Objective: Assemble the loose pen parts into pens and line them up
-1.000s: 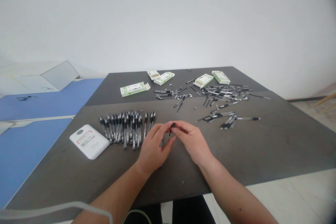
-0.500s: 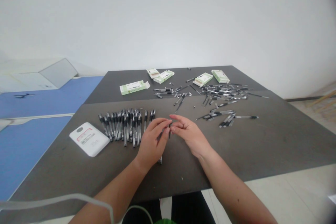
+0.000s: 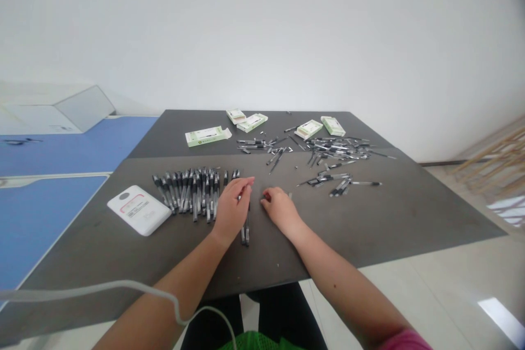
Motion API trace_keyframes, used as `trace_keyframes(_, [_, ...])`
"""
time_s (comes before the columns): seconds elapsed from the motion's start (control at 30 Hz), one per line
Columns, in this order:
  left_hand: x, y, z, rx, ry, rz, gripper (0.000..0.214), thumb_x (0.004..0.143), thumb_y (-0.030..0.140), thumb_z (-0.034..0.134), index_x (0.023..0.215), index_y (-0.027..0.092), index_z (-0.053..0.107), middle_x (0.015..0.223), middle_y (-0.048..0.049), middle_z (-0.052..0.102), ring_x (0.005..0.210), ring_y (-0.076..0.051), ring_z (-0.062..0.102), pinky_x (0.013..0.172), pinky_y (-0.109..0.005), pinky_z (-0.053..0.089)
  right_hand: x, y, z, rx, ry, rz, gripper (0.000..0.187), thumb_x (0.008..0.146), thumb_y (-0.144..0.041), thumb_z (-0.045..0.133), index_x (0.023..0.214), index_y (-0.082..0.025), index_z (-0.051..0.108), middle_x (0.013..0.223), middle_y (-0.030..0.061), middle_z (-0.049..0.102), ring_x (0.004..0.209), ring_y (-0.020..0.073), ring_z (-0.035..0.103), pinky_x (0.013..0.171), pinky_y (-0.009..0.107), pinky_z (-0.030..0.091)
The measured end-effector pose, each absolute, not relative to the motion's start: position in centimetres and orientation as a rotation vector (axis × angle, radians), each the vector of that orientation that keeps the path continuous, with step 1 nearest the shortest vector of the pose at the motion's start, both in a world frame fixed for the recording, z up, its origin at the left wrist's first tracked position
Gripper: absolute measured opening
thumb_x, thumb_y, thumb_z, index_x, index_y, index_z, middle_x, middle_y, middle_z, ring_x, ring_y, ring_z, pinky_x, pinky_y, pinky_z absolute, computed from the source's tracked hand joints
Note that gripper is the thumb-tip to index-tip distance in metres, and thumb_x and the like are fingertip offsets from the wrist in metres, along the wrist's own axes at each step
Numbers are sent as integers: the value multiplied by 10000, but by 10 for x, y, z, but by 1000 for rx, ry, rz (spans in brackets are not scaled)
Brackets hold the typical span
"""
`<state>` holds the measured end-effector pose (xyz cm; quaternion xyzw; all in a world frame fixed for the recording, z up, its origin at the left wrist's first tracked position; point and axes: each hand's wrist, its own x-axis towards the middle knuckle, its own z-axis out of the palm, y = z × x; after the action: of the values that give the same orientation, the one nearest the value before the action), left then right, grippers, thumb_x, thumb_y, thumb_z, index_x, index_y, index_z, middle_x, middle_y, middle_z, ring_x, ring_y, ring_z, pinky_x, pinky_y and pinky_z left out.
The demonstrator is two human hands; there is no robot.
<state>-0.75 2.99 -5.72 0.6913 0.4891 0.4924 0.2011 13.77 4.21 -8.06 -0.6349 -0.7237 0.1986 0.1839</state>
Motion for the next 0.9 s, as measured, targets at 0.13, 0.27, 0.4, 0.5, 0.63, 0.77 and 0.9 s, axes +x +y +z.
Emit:
trace_keyframes(0.13, [-8, 32, -59, 1927, 1363, 1376, 246, 898, 220, 444, 1047, 175, 635, 1025, -78, 651, 909, -164, 625, 831, -329, 510, 149, 46, -69, -1887, -2175, 257, 268, 914, -306, 463, 1109, -177, 594, 1072, 114, 625, 950, 197, 591, 769, 275, 415])
trace_keyframes(0.27, [-7, 34, -60, 1951, 1346, 1398, 240, 886, 213, 455, 1032, 184, 643, 997, -71, 666, 896, -164, 629, 822, -324, 512, 178, 80, -49, -1953, -2362, -3, 340, 964, -250, 314, 1068, -161, 625, 1035, 159, 649, 940, 238, 603, 741, 304, 408])
trace_keyframes(0.4, [-7, 35, -61, 1933, 1350, 1417, 243, 881, 206, 458, 1030, 181, 649, 984, -71, 671, 857, -160, 633, 814, -332, 515, 197, 126, -37, -1800, -2631, -90, 266, 915, -158, 419, 1068, -116, 633, 1039, 197, 637, 963, 250, 594, 775, 302, 393])
trace_keyframes(0.5, [-8, 36, -62, 1918, 1355, 1423, 244, 881, 204, 457, 1026, 179, 651, 984, -72, 669, 848, -158, 635, 818, -336, 513, 196, 146, -38, -1590, -2866, -114, 231, 879, -108, 474, 1042, -107, 638, 1047, 184, 631, 958, 234, 592, 781, 292, 387])
trace_keyframes(0.63, [-9, 36, -62, 1898, 1364, 1419, 245, 884, 208, 451, 1019, 174, 652, 1001, -79, 663, 866, -162, 634, 815, -332, 514, 190, 155, -43, -1340, -3066, -133, 214, 887, -80, 448, 986, -71, 637, 1033, 185, 623, 939, 219, 583, 777, 300, 377])
trace_keyframes(0.77, [-9, 36, -62, 1905, 1355, 1430, 242, 882, 211, 459, 1028, 182, 649, 992, -75, 664, 870, -161, 633, 820, -332, 514, 193, 155, -43, -1188, -3118, -120, 209, 900, -99, 436, 941, -66, 638, 1011, 176, 625, 918, 208, 569, 776, 301, 363])
trace_keyframes(0.9, [-8, 35, -60, 1939, 1331, 1431, 239, 882, 205, 459, 1020, 185, 653, 976, -68, 666, 871, -156, 631, 837, -335, 508, 197, 152, -30, -1195, -3019, -112, 217, 904, -140, 431, 916, -77, 638, 980, 164, 627, 907, 202, 555, 783, 295, 351])
